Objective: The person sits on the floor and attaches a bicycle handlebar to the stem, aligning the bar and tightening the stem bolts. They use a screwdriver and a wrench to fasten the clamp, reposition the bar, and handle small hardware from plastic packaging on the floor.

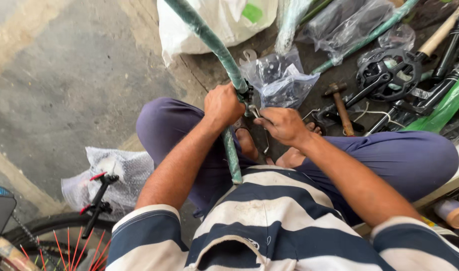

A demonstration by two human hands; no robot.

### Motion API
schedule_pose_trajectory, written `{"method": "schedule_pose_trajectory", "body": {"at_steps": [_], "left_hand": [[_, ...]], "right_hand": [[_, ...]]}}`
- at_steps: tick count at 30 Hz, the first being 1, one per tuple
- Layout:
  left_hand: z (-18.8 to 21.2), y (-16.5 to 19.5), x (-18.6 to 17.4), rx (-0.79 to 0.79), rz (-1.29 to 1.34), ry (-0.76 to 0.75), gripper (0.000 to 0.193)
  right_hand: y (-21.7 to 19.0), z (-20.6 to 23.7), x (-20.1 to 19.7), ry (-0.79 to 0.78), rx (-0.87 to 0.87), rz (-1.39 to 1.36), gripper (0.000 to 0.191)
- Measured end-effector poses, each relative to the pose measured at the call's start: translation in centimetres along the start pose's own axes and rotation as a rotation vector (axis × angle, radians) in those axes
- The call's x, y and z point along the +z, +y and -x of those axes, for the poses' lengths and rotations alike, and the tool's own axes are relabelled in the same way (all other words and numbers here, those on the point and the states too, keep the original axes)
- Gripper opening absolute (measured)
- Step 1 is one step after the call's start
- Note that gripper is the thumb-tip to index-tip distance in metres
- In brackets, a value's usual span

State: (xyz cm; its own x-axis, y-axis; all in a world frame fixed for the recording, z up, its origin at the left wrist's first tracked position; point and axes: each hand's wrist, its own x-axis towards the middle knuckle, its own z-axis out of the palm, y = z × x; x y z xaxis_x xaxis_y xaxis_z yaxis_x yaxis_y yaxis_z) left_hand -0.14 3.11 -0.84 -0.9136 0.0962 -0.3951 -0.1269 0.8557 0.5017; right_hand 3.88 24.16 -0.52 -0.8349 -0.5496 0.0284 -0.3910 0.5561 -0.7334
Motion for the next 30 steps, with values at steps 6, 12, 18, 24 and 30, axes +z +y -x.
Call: {"method": "schedule_pose_trajectory", "body": {"at_steps": [6, 12, 18, 24, 30], "left_hand": [[0.5, 0.5, 0.5, 0.039, -0.003, -0.024, 0.031], [0.6, 0.2, -0.1, 0.006, 0.035, -0.038, 0.033], [0.8, -0.8, -0.3, 0.050, 0.087, -0.094, 0.030], [1.0, -1.5, -0.9, 0.047, 0.127, -0.149, 0.030], [0.4, -2.4, 0.0, -0.031, 0.102, -0.156, 0.027]], "right_hand": [[-1.6, -2.2, -3.2, -0.135, -0.168, 0.563, 0.026], [-3.3, -3.5, -2.3, -0.205, -0.026, 0.577, 0.030], [-2.4, -4.4, -5.9, -0.701, 0.323, 0.390, 0.045], [-1.5, -1.7, -3.7, -0.639, 0.308, 0.347, 0.048], [3.1, 0.6, 2.0, -0.159, 0.116, 0.014, 0.038]]}}
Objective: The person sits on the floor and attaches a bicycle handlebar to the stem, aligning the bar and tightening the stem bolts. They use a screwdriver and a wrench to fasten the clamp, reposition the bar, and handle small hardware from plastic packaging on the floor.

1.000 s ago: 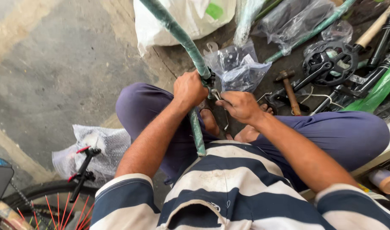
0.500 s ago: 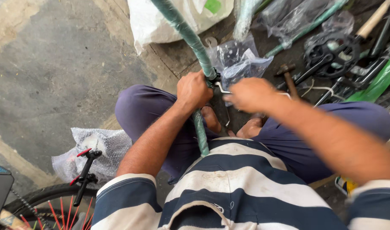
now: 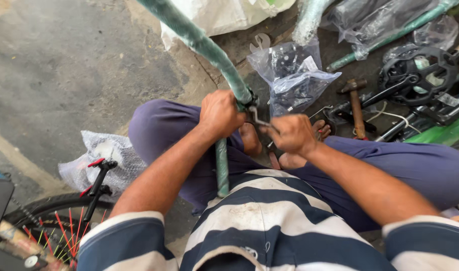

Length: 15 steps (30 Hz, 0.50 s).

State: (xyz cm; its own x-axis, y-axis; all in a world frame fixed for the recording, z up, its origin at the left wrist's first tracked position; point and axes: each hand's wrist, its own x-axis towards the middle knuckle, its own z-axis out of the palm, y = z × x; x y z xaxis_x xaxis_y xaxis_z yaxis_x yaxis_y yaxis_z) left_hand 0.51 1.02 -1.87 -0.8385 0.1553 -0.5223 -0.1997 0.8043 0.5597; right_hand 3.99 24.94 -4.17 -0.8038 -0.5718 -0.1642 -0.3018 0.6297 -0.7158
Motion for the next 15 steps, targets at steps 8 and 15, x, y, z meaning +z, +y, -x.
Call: {"method": "schedule_pose_trajectory", "body": {"at_steps": [8, 15], "left_hand": [[-0.6, 1.2, 0.3, -0.114, -0.011, 0.201, 0.032], [0.1, -1.6, 0.9, 0.013, 0.170, 0.195, 0.042]], "right_hand": [[2.1, -1.8, 1.6, 0.258, -0.213, -0.078, 0.021], [2.6, 5.1, 2.1, -0.110, -0.001, 0.158, 0.028]]}}
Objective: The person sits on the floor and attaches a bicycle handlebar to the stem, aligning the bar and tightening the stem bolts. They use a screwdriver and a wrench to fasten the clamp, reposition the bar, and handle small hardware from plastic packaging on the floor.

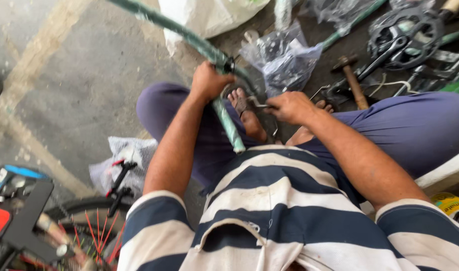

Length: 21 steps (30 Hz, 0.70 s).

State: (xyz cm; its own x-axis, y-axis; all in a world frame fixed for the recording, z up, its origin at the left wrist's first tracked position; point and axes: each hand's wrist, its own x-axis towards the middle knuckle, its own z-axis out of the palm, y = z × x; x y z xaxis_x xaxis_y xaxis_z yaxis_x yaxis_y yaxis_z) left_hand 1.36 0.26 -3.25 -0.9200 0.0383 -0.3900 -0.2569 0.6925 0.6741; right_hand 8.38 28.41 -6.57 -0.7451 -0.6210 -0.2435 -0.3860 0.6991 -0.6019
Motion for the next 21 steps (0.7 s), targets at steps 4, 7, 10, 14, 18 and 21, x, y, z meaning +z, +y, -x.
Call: {"method": "schedule_pose_trajectory", "body": {"at_steps": [4, 7, 10, 14, 18, 21], "left_hand": [[0.5, 1.5, -1.6, -0.121, 0.222, -0.012, 0.039], [1.3, 3.5, -3.0, -0.097, 0.296, 0.032, 0.038], [1.8, 5.0, -4.0, -0.071, 0.256, 0.077, 0.037], [2.1, 6.3, -4.9, 0.077, 0.187, 0.224, 0.040], [1.8, 8.2, -5.3, 0.142, 0.235, 0.149, 0.037], [1.2, 10.1, -5.0, 0.357, 0.557, 0.011, 0.030]], "right_hand": [[1.7, -0.6, 1.2, -0.356, 0.193, 0.123, 0.026], [1.8, -1.9, 0.8, -0.382, 0.212, 0.158, 0.029], [0.9, -2.8, -0.7, -0.281, 0.151, 0.088, 0.036], [-1.2, -4.1, -3.0, 0.128, -0.076, -0.227, 0.037], [-2.8, -4.4, -4.9, 0.260, -0.075, -0.614, 0.038], [-3.1, -3.8, -6.0, 0.217, -0.013, -0.764, 0.044]]}}
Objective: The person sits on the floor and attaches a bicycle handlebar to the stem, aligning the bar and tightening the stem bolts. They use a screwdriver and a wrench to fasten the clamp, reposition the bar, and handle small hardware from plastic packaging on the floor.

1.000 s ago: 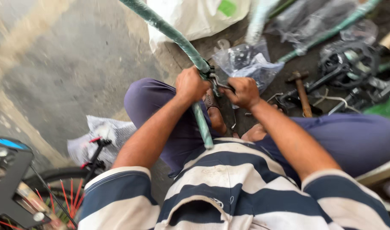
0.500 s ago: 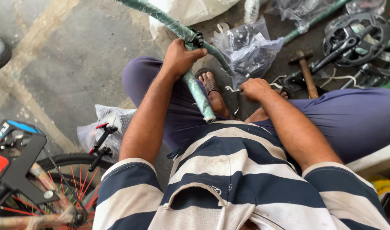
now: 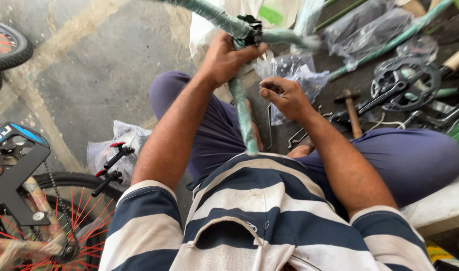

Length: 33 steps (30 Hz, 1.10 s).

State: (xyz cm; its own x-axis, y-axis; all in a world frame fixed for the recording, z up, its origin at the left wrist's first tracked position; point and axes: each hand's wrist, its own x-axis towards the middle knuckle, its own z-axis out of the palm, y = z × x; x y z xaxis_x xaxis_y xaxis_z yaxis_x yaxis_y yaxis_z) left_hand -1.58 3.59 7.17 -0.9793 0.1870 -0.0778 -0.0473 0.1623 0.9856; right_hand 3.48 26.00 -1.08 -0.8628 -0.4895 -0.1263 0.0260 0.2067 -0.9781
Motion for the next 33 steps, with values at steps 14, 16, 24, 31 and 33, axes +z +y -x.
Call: {"method": "schedule_pose_trajectory", "body": {"at_steps": [14, 16, 24, 31, 33], "left_hand": [[-2.8, 3.7, 13.4, -0.262, 0.749, -0.509, 0.035], [-3.2, 4.5, 12.8, -0.175, 0.316, -0.427, 0.038], [5.8, 9.8, 2.1, 0.482, 0.014, 0.352, 0.069], [6.3, 9.4, 2.0, 0.665, -1.491, 0.006, 0.024], [6.1, 7.0, 1.2, 0.211, -1.376, -0.103, 0.015]], "right_hand": [[-5.8, 2.8, -6.6, -0.543, -0.523, -1.675, 0.057], [-6.3, 2.1, -6.6, 0.027, -0.508, -1.236, 0.054], [-4.6, 1.7, -10.1, 0.439, -0.464, -1.027, 0.031], [-3.3, 1.8, -7.2, 0.505, -0.187, -0.741, 0.013], [-3.2, 2.4, -5.5, 0.464, -0.123, -0.568, 0.016]]}}
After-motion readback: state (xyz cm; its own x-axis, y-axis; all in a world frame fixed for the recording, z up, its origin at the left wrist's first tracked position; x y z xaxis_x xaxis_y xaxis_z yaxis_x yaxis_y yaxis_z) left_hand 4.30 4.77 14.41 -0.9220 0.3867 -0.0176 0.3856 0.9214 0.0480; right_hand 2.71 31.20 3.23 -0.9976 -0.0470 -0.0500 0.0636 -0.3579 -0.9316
